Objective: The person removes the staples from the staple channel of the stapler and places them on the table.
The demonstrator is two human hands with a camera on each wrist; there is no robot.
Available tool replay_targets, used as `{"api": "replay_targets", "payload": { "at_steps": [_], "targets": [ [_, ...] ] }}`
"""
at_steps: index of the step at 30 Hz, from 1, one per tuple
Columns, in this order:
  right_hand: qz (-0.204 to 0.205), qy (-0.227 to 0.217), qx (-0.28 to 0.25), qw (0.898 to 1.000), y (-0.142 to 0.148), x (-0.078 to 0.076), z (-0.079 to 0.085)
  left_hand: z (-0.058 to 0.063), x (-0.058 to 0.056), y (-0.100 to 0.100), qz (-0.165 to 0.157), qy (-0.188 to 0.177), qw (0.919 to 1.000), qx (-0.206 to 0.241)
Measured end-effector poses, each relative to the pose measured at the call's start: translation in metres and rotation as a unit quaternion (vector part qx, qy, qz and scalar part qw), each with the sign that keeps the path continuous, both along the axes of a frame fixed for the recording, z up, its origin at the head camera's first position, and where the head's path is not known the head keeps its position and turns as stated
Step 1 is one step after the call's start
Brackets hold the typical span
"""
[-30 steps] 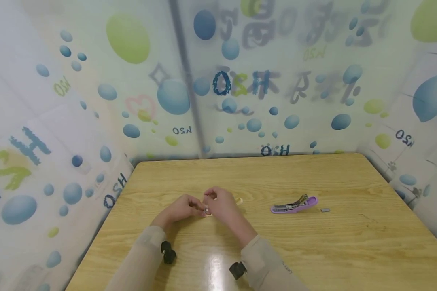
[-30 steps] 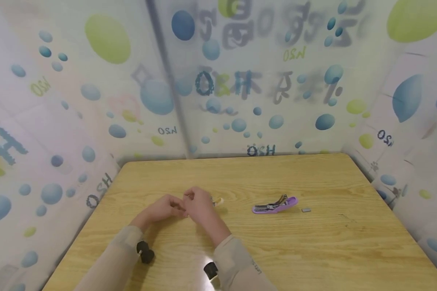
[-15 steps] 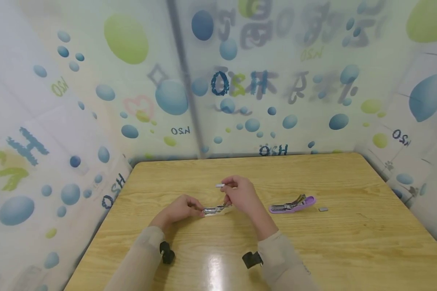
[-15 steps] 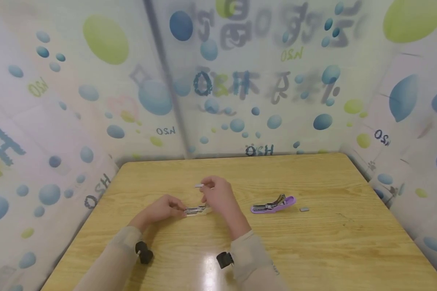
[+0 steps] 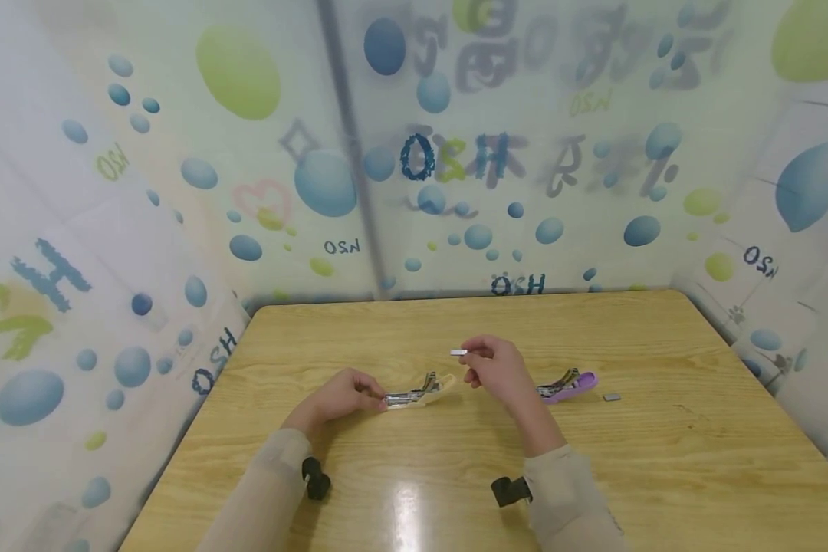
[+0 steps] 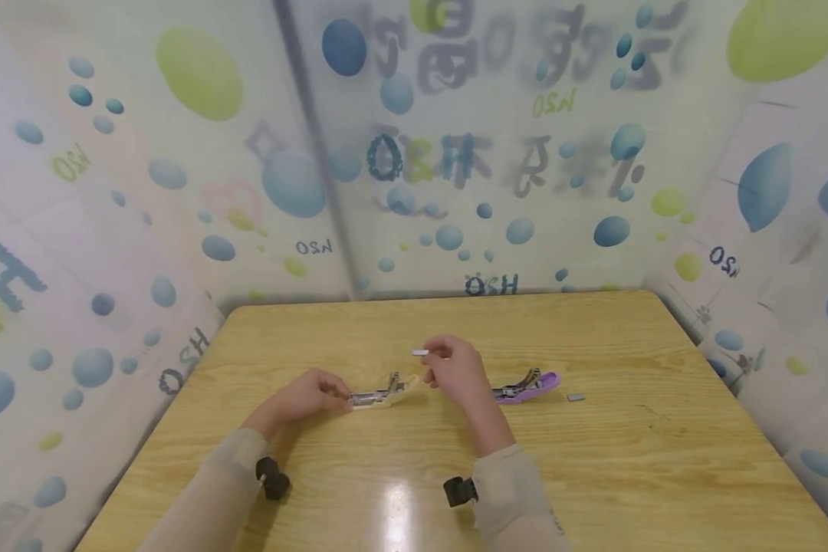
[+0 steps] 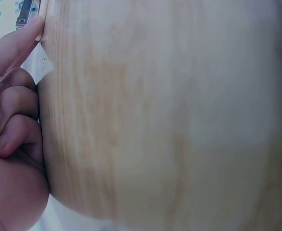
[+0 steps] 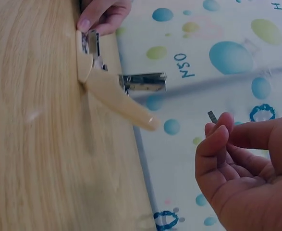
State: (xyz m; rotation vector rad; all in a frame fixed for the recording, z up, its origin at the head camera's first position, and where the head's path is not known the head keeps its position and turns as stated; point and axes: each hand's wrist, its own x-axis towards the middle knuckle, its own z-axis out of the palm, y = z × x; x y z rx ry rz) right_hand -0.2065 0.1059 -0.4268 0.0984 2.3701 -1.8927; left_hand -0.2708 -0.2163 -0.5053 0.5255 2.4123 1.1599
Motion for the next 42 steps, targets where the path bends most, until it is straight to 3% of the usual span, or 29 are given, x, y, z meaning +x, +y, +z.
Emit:
{"api": "replay_targets", "payload": {
  "at_steps": [12,18,30,42],
  "targets": [
    [0.001,-0.022,0.0,1.0,0.019,0.005,-0.017,0.0,0.0,0.0,-0.002,-0.002,1.0,0.004],
    [0.009,-0.041,0.005,0.999,0.02,0.005,-0.028,0.001,0.001,-0.001,0.0,-0.008,1.0,0.003],
    [0.032,-0.059,0.07,0.995,0.017,0.008,-0.044,0.002,0.001,0.0,0.003,-0.006,1.0,0.005],
    [0.036,-0.068,0.064,0.995,0.013,0.007,-0.055,0.003,0.002,0.0,0.0,-0.004,1.0,0.003]
  ]
}}
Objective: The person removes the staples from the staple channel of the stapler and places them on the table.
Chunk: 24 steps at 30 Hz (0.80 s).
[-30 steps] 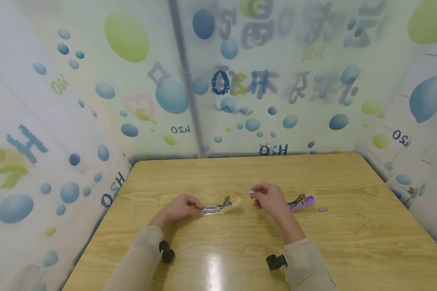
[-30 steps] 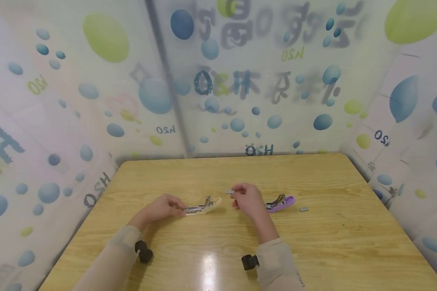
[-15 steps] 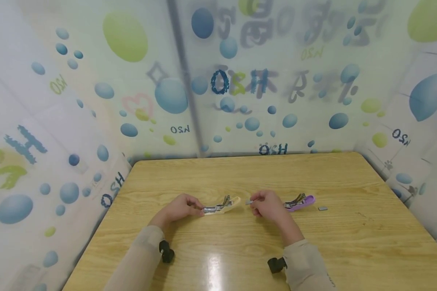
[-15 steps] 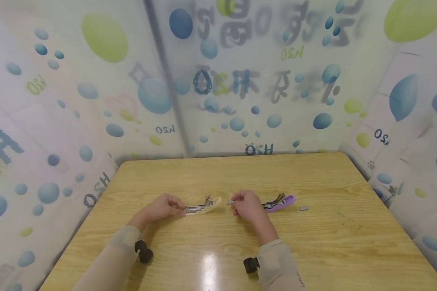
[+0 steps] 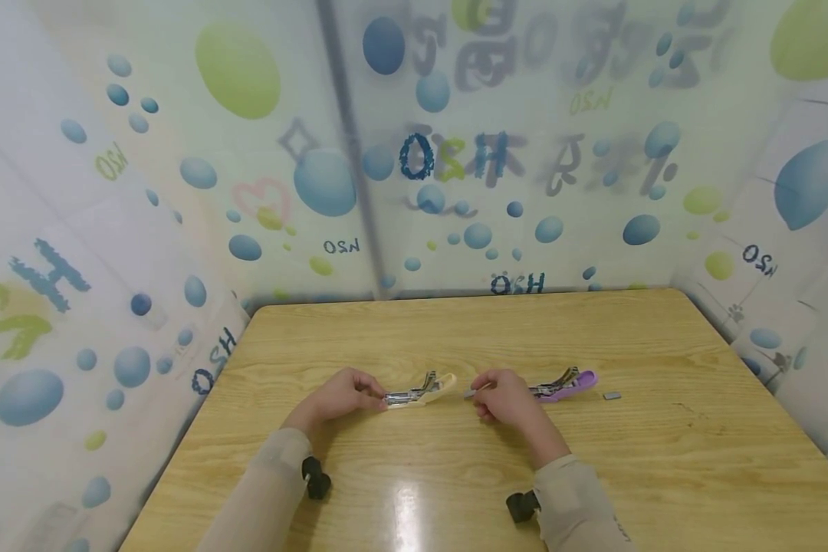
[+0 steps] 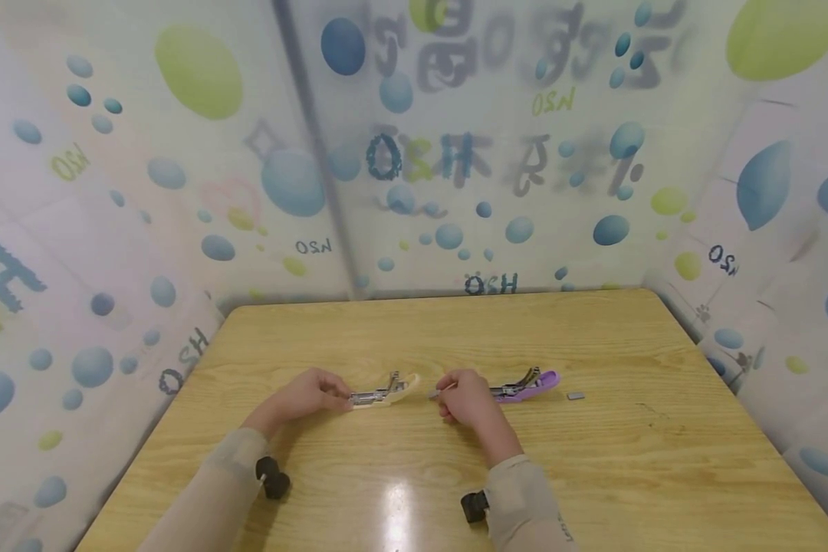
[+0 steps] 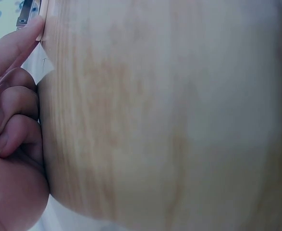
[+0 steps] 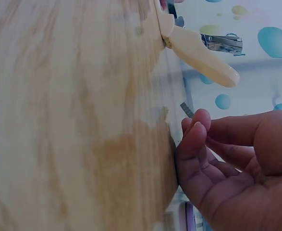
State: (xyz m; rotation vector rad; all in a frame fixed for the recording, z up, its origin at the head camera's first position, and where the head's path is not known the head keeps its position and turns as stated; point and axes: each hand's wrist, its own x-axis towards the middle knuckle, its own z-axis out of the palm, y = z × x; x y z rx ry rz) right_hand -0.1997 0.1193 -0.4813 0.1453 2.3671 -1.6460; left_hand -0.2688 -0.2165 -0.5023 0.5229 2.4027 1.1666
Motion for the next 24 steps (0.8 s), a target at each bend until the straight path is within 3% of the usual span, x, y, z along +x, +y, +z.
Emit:
{"api": "replay_targets", "payload": {
  "at_steps": [14,24],
  "targets": [
    [-0.008,0.001,0.036,0.999,-0.0002,0.0006,0.0009,0.0017,0.0008,0.001,0.008,-0.007,0.9999,-0.001],
    [0.011,0.01,0.084,0.996,-0.0024,-0.0005,-0.0002,0.0012,0.0009,0.0014,0.01,-0.005,0.9999,0.0]
  ]
}}
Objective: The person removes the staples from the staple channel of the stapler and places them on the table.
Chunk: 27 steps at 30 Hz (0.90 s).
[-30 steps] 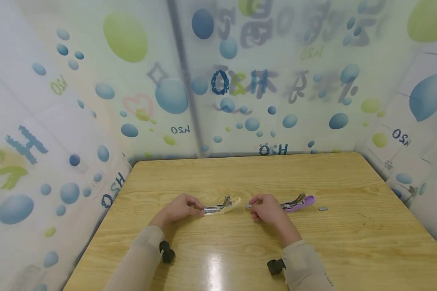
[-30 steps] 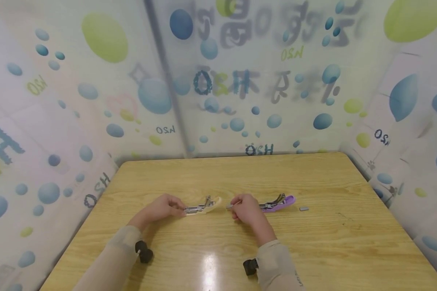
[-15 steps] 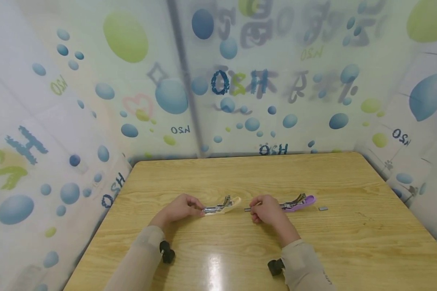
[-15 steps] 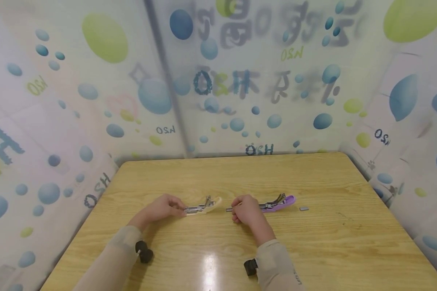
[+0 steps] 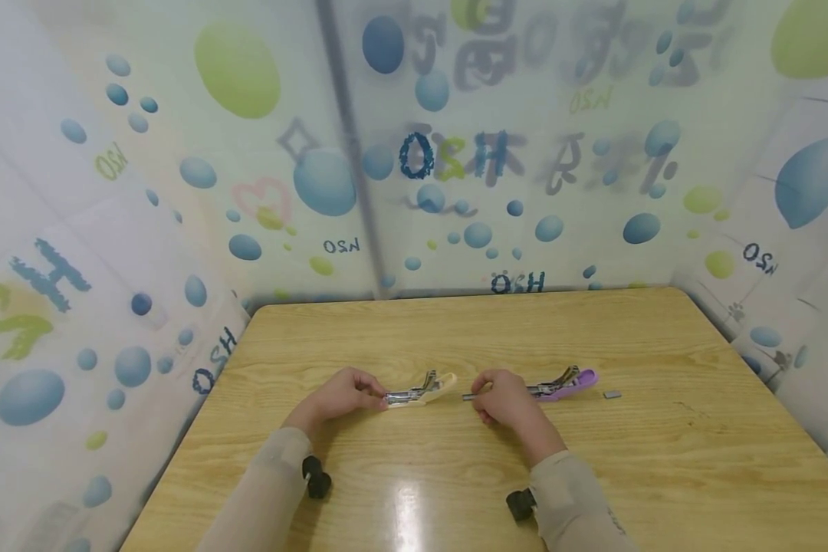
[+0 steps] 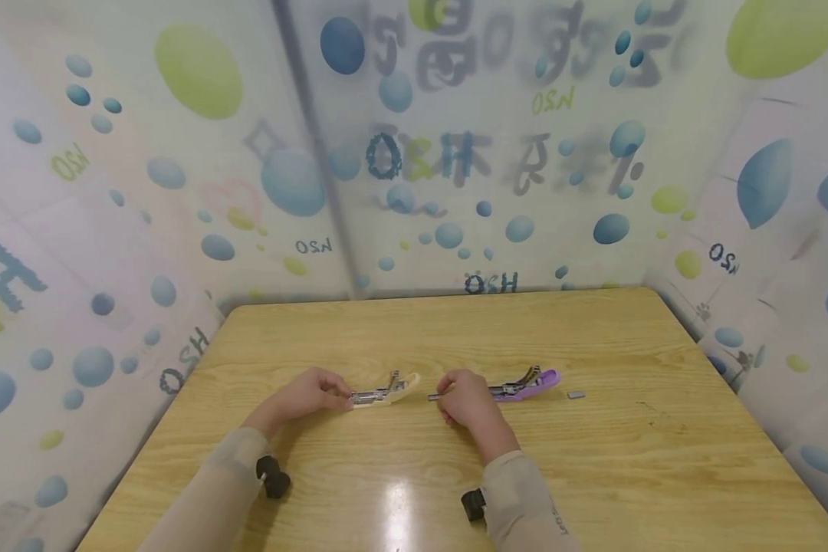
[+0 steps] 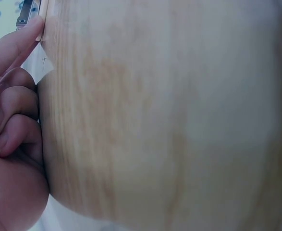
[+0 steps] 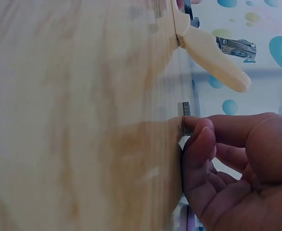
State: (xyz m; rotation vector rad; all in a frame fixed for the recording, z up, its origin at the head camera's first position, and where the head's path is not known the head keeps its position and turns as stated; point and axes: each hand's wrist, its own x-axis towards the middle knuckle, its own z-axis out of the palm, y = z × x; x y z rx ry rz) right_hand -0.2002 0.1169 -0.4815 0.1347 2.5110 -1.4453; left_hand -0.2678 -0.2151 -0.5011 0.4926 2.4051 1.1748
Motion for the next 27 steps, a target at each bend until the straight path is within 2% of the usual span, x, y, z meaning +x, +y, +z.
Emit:
{"api": "replay_targets", "payload": {
  "at_steps": [8,18,27],
  "targets": [
    [0.01,0.006,0.015,1.0,-0.001,-0.002,-0.001,-0.003,-0.002,-0.002,-0.002,0.001,1.0,0.005],
    [0.039,-0.004,0.028,0.999,0.005,0.002,0.006,-0.004,-0.002,0.0,-0.002,0.005,1.0,-0.002],
    [0.016,-0.014,-0.023,1.0,0.009,-0.002,0.006,-0.003,-0.001,0.0,-0.001,-0.005,1.0,-0.001]
  ]
}}
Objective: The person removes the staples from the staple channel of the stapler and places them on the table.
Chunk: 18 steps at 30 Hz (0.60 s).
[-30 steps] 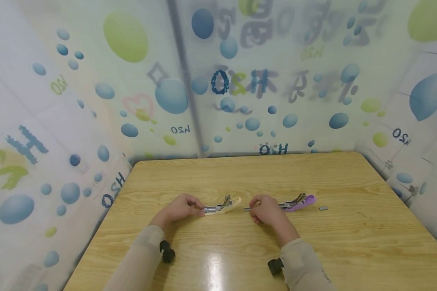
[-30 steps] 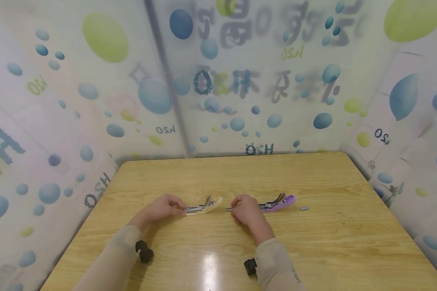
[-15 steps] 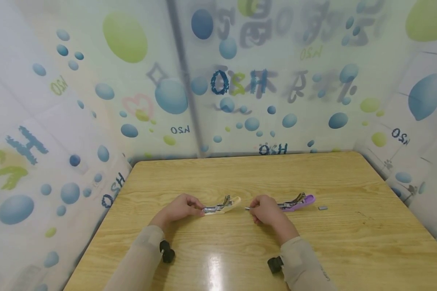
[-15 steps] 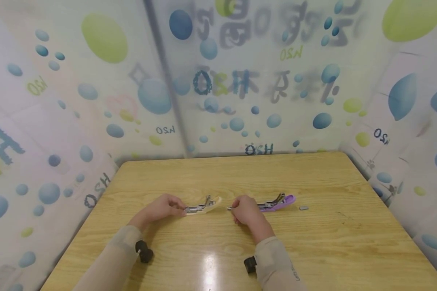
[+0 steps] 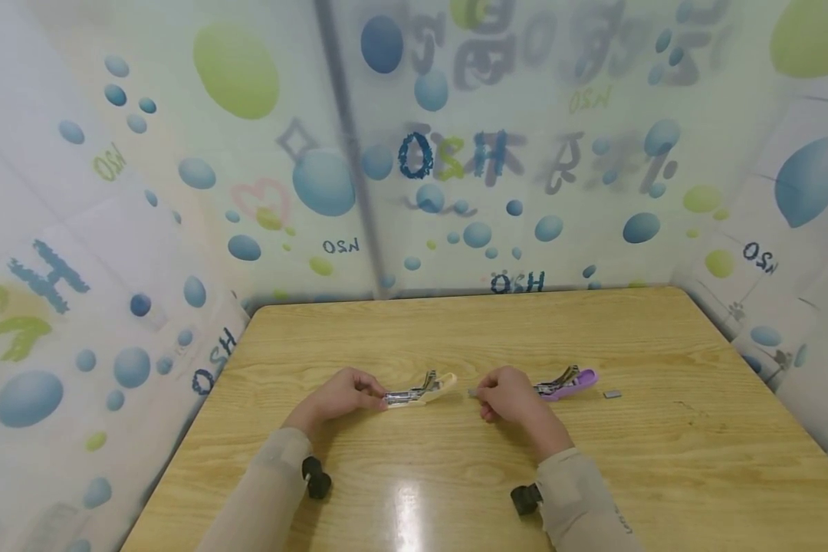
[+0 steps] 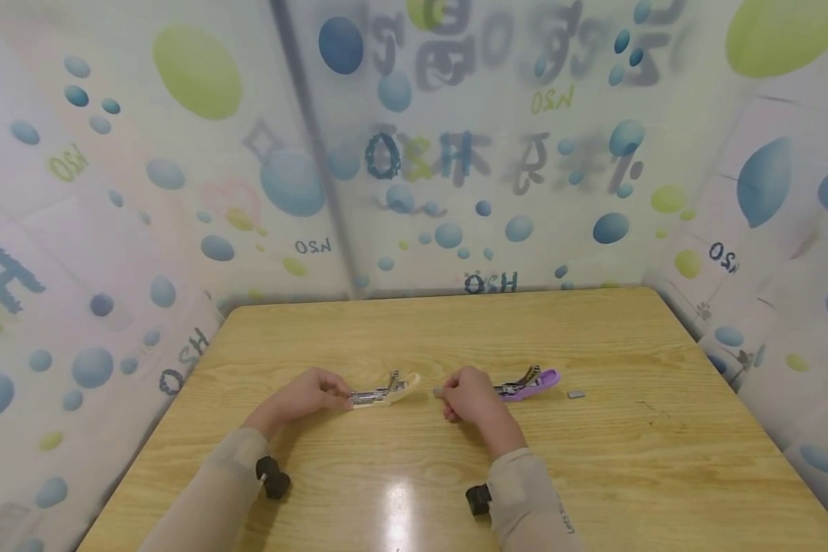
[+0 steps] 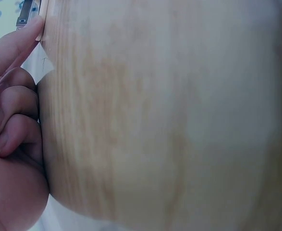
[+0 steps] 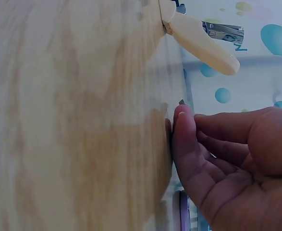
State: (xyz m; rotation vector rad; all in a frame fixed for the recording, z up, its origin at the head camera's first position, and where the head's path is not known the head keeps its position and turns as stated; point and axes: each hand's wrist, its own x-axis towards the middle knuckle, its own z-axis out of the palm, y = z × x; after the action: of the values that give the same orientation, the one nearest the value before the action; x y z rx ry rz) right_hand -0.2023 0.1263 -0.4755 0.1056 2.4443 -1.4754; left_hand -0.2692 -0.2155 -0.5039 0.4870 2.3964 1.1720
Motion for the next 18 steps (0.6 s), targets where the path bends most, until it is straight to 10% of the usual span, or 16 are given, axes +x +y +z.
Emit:
{"api": "replay_targets", "payload": {
  "at_steps": [18],
  "targets": [
    [-0.005,0.017,0.022,1.0,-0.005,-0.0019,-0.0042,0.0004,0.0005,0.0001,0.006,-0.006,1.0,0.002]
  ]
}}
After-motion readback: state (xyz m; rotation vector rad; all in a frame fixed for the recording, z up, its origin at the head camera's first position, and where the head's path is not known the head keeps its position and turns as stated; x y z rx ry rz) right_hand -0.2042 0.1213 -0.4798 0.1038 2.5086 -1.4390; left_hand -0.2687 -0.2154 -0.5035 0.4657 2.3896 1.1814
